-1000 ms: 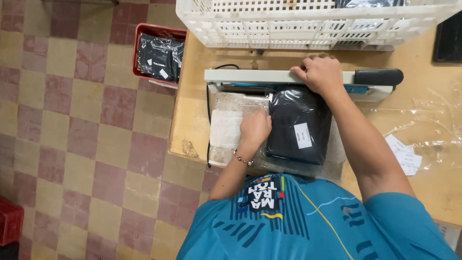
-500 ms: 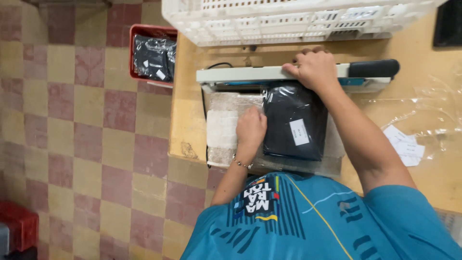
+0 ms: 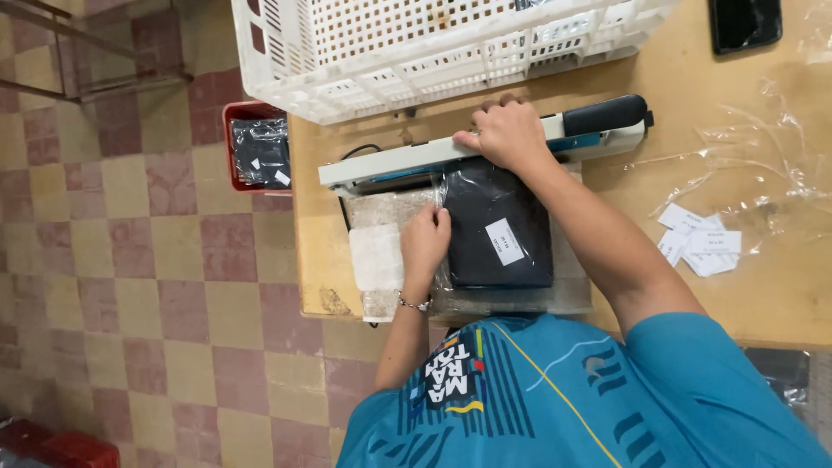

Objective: Packaging black items into plastic bags with labels and sealing them using a heat sealer

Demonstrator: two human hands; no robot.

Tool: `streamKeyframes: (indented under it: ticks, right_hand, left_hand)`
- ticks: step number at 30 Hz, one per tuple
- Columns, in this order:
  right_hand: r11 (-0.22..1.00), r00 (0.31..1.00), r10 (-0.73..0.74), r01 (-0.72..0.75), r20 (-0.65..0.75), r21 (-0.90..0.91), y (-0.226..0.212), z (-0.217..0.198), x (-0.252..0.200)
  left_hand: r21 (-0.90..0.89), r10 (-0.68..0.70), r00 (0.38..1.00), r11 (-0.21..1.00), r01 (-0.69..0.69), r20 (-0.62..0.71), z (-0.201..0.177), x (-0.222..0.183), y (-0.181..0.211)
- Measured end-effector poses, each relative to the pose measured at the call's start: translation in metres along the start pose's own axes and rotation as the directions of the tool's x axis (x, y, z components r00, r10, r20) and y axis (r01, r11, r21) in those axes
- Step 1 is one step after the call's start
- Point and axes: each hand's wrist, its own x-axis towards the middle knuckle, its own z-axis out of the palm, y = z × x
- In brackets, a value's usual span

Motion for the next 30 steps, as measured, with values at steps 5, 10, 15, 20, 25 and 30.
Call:
streamKeyframes:
  ticks: [5, 10, 15, 20, 25, 30]
  right_hand:
    - [1.0, 1.0, 0.014, -0.013, -0.022, 0.004, 0.001, 0.005, 0.0]
    - [0.999, 1.0, 0.022, -0.022, 0.001, 0.026, -0.003, -0.001, 0.0]
    - [0.999, 0.999, 0.019, -0.018, -0.049, 0.029, -0.004, 0.001, 0.001]
    - [0.999, 0.996, 0.027, -0.025, -0.083, 0.029, -0.003, 0.013, 0.001]
    - [0.995, 0.934, 0.063, -0.086, 0.352, 0.051, -0.012, -0.055, 0.023]
    - [0.999, 0.939, 0.034, -0.043, 0.343, 0.019, -0.013, -0.054, 0.024]
  left_hand:
    - [-0.267, -0.015, 0.991, 0.963, -0.02, -0.129, -0.007, -0.013, 0.017]
    - [-0.777, -0.167, 0.986, 0.621, 0.102, -0.004, 0.051, 0.018, -0.029]
    - [-0.903, -0.202, 0.971, 0.381, 0.2, 0.13, 0.008, 0.003, 0.028]
    - [-0.805, -0.175, 0.958, 0.52, 0.287, 0.228, -0.004, 0.001, 0.051]
    - [-0.853, -0.124, 0.928, 0.367, 0.372, 0.352, 0.021, 0.008, 0.029]
    - [-0.872, -0.038, 0.968, 0.426, 0.242, 0.25, 0.029, 0.004, 0.027]
